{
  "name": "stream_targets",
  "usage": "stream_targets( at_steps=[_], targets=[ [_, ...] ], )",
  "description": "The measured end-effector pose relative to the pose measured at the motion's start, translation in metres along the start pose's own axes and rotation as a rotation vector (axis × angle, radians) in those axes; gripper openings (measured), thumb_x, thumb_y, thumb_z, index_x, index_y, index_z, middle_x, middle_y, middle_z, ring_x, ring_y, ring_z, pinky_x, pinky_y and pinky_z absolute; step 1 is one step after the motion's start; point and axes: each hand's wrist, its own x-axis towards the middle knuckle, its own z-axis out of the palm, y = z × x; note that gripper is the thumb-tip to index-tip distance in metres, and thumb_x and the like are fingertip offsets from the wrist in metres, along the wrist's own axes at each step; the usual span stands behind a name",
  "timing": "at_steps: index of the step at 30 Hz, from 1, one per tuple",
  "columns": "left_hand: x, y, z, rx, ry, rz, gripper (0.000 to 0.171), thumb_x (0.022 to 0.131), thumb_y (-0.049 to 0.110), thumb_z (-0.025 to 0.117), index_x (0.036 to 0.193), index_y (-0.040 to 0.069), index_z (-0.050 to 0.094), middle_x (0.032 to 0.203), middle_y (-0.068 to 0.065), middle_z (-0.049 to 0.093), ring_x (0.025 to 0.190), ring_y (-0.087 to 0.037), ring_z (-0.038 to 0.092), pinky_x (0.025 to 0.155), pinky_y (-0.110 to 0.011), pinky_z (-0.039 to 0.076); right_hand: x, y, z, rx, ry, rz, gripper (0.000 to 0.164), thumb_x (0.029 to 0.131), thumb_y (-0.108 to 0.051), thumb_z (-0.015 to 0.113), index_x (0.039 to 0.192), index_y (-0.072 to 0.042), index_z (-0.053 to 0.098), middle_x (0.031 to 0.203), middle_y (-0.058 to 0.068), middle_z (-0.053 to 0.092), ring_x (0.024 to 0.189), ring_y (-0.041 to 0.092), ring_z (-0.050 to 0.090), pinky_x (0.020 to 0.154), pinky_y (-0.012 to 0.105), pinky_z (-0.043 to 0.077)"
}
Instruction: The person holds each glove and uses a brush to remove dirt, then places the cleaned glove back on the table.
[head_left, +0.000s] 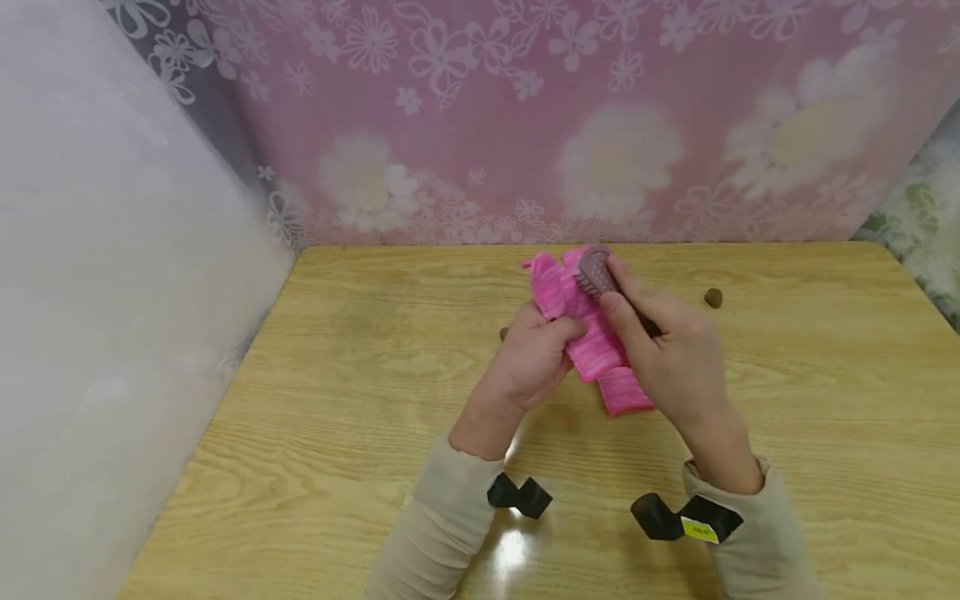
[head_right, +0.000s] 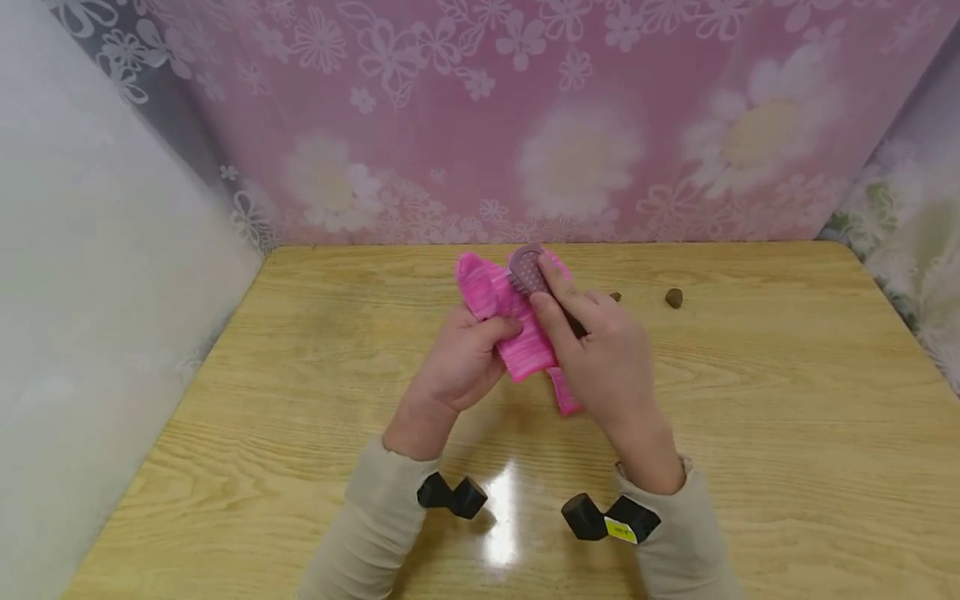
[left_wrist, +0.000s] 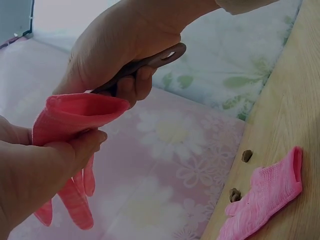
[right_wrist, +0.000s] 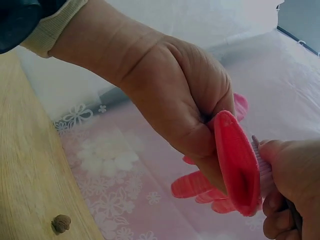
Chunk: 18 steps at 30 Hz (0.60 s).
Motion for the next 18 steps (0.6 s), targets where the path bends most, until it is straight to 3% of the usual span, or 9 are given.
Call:
stream_targets(
  at_steps=[3, 6, 9, 12, 18],
  targets=[
    [0.0, 0.001, 0.002, 0.008, 0.006, -0.017, 0.05, 0.091, -0.012, 0.035, 0.14, -0.013, 0.039, 0.131, -0.023, 0.053, 0.103, -0.013, 0.057, 0.086, -0.024, 0.052, 0.002, 0.001, -0.004, 0.016, -0.005, 0.075, 0.038, 0.095, -0.012, 0.067, 0.132, -0.018, 0.064, 0.115, 0.014, 0.071, 0.094, -0.002, 0.063, 0.072, 0.01, 0.04],
    [-0.001, 0.001, 0.003, 0.019, 0.017, -0.03, 0.046, 0.091, -0.011, 0.035, 0.137, -0.014, 0.042, 0.115, -0.013, 0.058, 0.094, -0.011, 0.058, 0.078, -0.022, 0.052, 0.002, 0.003, -0.007, 0.008, -0.013, 0.11, 0.038, 0.095, -0.012, 0.066, 0.133, -0.019, 0.062, 0.111, 0.016, 0.072, 0.082, -0.015, 0.054, 0.065, 0.01, 0.037],
    [-0.002, 0.001, 0.003, 0.023, 0.022, -0.039, 0.042, 0.092, -0.011, 0.036, 0.132, -0.015, 0.043, 0.104, -0.006, 0.058, 0.087, -0.009, 0.057, 0.073, -0.021, 0.051, 0.001, 0.006, -0.01, -0.012, -0.019, 0.132, 0.036, 0.097, -0.016, 0.064, 0.133, -0.019, 0.062, 0.099, 0.018, 0.074, 0.066, -0.01, 0.047, 0.058, 0.013, 0.034],
    [-0.003, 0.001, 0.002, 0.028, 0.016, -0.034, 0.037, 0.091, -0.011, 0.036, 0.127, -0.016, 0.045, 0.097, -0.003, 0.058, 0.082, -0.009, 0.056, 0.071, -0.021, 0.049, 0.002, 0.01, -0.014, -0.036, -0.016, 0.175, 0.036, 0.098, -0.021, 0.063, 0.135, -0.021, 0.06, 0.091, 0.017, 0.074, 0.059, -0.005, 0.042, 0.054, 0.014, 0.031],
    [-0.004, 0.005, -0.002, 0.026, 0.089, -0.011, 0.031, 0.091, -0.011, 0.042, 0.12, -0.011, 0.05, 0.096, -0.003, 0.061, 0.082, -0.01, 0.061, 0.071, -0.022, 0.053, 0.003, 0.01, -0.021, 0.003, 0.062, 0.223, 0.036, 0.098, -0.021, 0.064, 0.133, -0.028, 0.061, 0.11, 0.018, 0.072, 0.069, -0.014, 0.052, 0.058, 0.008, 0.036]
  ],
)
